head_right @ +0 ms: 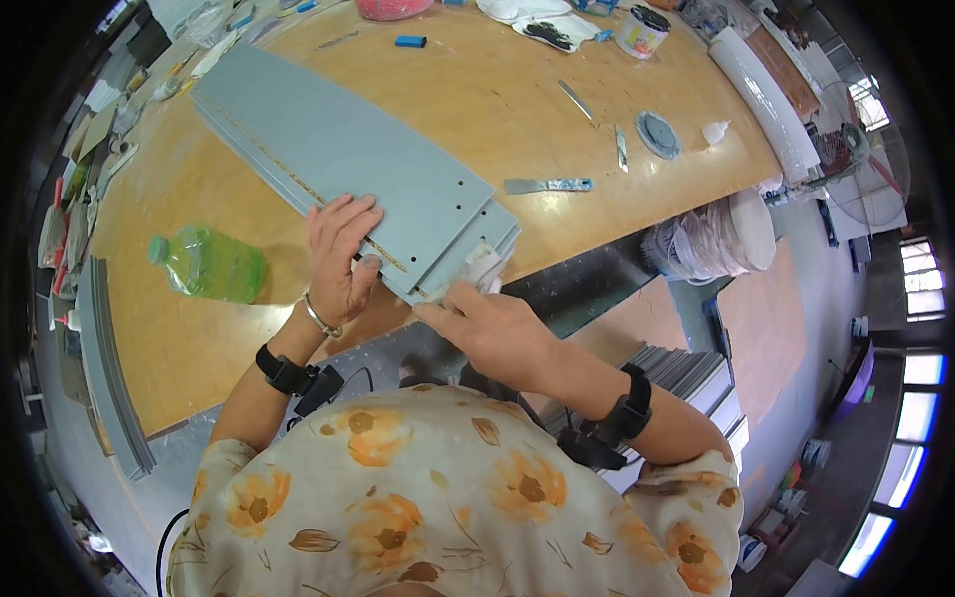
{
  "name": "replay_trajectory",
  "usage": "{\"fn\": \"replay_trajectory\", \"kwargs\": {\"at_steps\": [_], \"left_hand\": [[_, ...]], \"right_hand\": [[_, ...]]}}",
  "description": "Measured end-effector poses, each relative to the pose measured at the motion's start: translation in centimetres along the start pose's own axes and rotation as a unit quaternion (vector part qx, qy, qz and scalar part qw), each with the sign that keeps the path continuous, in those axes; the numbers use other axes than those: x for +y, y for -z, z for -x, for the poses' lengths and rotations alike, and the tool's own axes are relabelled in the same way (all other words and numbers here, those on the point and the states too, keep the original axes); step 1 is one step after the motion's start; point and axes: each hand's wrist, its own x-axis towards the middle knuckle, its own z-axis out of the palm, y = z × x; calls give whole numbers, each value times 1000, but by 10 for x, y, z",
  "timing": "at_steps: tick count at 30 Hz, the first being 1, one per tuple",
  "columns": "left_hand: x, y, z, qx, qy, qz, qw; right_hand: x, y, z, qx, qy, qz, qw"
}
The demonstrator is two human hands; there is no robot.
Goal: Applying filler putty and cleaning the edges of grey furniture components using a scraper and a cloth.
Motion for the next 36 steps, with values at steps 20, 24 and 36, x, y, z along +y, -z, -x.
{"fn": "replay_trajectory", "kwargs": {"at_steps": [20,24,36], "left_hand": [[-2,0,0,11,7,-24,1000],[-5,2,3,9,3,-36,999],[6,7,2,-10,18,-98,995]], "right_hand": [[44,53,26,171,-23,-35,984],[79,99,24,355,-147,26,923],[156,93,-9,447,16,94,889]]}}
